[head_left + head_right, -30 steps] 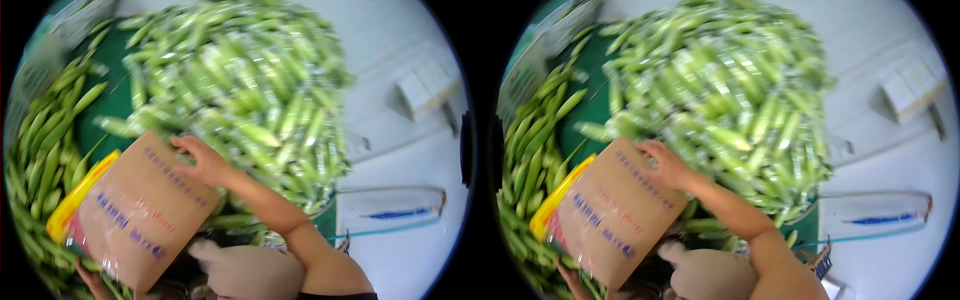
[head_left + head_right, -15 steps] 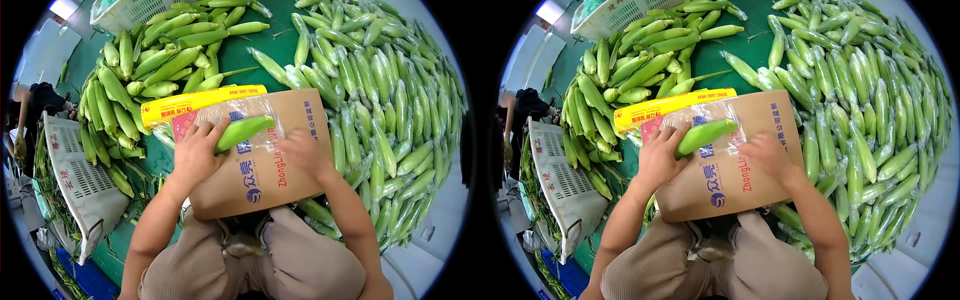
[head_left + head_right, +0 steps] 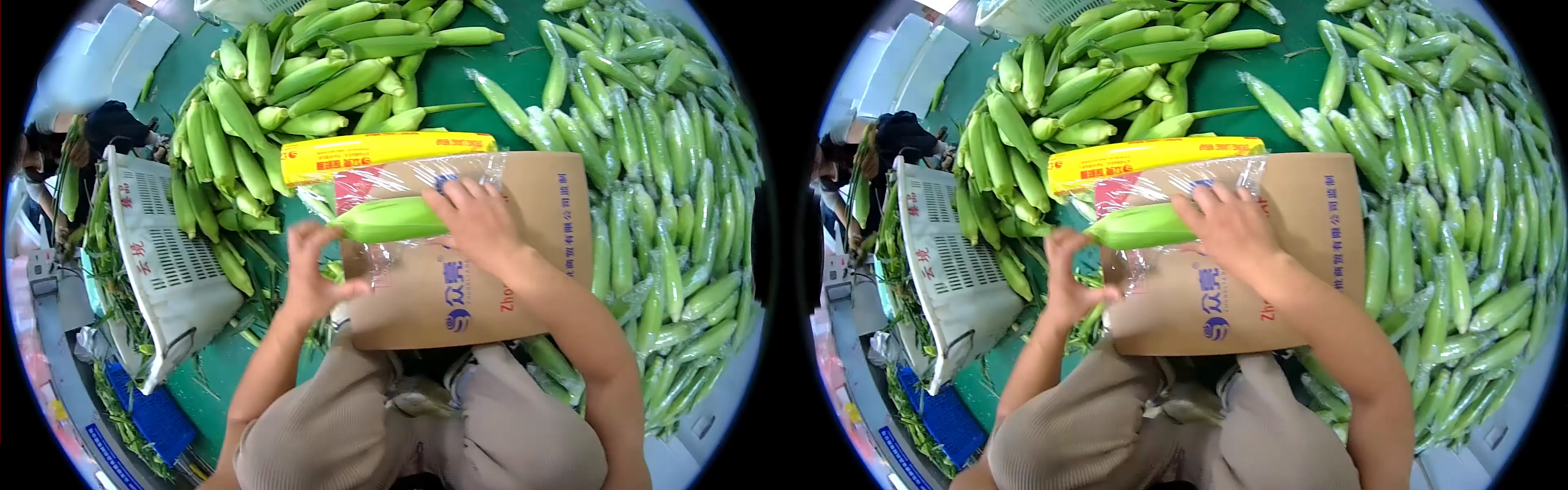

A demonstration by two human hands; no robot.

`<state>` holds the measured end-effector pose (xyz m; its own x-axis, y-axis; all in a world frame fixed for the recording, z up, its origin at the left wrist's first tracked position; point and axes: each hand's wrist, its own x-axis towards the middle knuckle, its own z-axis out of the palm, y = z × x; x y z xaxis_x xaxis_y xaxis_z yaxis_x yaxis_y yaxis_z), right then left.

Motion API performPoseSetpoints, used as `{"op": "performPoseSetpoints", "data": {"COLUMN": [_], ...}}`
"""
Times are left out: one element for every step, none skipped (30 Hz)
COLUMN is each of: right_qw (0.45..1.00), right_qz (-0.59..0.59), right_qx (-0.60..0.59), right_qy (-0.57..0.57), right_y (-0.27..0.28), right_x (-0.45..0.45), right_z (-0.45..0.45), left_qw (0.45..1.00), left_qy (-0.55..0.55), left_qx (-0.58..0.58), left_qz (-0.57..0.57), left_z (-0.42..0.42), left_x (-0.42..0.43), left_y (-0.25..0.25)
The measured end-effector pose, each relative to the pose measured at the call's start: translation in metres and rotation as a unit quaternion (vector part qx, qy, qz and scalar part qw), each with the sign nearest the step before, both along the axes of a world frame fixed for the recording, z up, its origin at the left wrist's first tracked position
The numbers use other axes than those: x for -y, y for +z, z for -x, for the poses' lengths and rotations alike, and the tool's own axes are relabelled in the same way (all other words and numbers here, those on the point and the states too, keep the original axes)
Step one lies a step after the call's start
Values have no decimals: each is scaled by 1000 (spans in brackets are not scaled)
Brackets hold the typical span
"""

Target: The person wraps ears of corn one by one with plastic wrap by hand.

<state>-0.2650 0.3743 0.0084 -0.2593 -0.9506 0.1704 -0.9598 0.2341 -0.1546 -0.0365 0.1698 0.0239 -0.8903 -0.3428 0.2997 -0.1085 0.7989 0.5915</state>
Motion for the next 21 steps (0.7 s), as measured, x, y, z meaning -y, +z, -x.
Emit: {"op": "performPoseSetpoints", "data": {"right_qw": [1000, 1000, 999, 999, 998, 998, 997, 996, 995, 992, 990, 984, 974, 968, 968, 968, 966, 977, 985, 988, 990], "right_qz": [28, 21, 14, 8, 1, 1, -15, -29, -43, -76, -83, -93, -108, -109, -104, -99, -97, -47, 4, 59, 83], "right_qx": [-10, 18, 37, 47, 54, 54, 57, 59, 60, 79, 113, 152, 196, 212, 212, 211, 214, 183, 150, 115, 99], "right_qy": [-5, -11, -15, -21, -26, -27, -41, -55, -70, -60, -23, 10, 41, 76, 84, 95, 106, 97, 90, 81, 50], "right_y": [-3, -3, -2, 1, 6, 11, 16, 21, 25, 31, 31, 29, 30, 32, 35, 38, 40, 41, 40, 39, 36], "right_x": [-2, -3, -4, -3, -2, -6, -10, -15, -20, -24, -24, -28, -36, -37, -34, -32, -30, -25, -17, -8, -1], "right_z": [1, 1, -3, -2, 1, 0, -2, -5, -6, -8, -8, -13, -21, -24, -23, -22, -21, -20, -17, -9, -2], "left_qw": [996, 975, 935, 934, 959, 978, 989, 994, 996, 995, 990, 985, 981, 991, 996, 997, 996, 992, 990, 984, 974], "left_qy": [5, -6, -11, 0, 17, 35, 55, 79, 85, 87, 86, 64, 48, 6, -40, -58, -76, -93, -72, -51, -32], "left_qx": [69, 168, 260, 235, 201, 165, 127, 75, 12, -50, -110, -160, -180, -120, -68, -44, -16, 12, 62, 110, 159], "left_qz": [-56, -148, -242, -270, -199, -127, -53, -4, 2, 9, 14, -28, -58, -49, -36, 6, 46, 85, 108, 134, 158], "left_z": [-21, -32, -43, -41, -39, -36, -32, -22, -21, -21, -20, -18, -18, -17, -12, -5, 1, 7, 17, 35, 53], "left_x": [-7, -9, -13, -16, -11, -4, 2, 2, -3, -10, -16, -23, -33, -48, -56, -58, -60, -61, -58, -50, -38], "left_y": [-9, -14, -18, -16, -21, -28, -32, -28, -22, -16, -12, -7, -8, -9, -10, -4, 3, 10, 16, 20, 21]}}
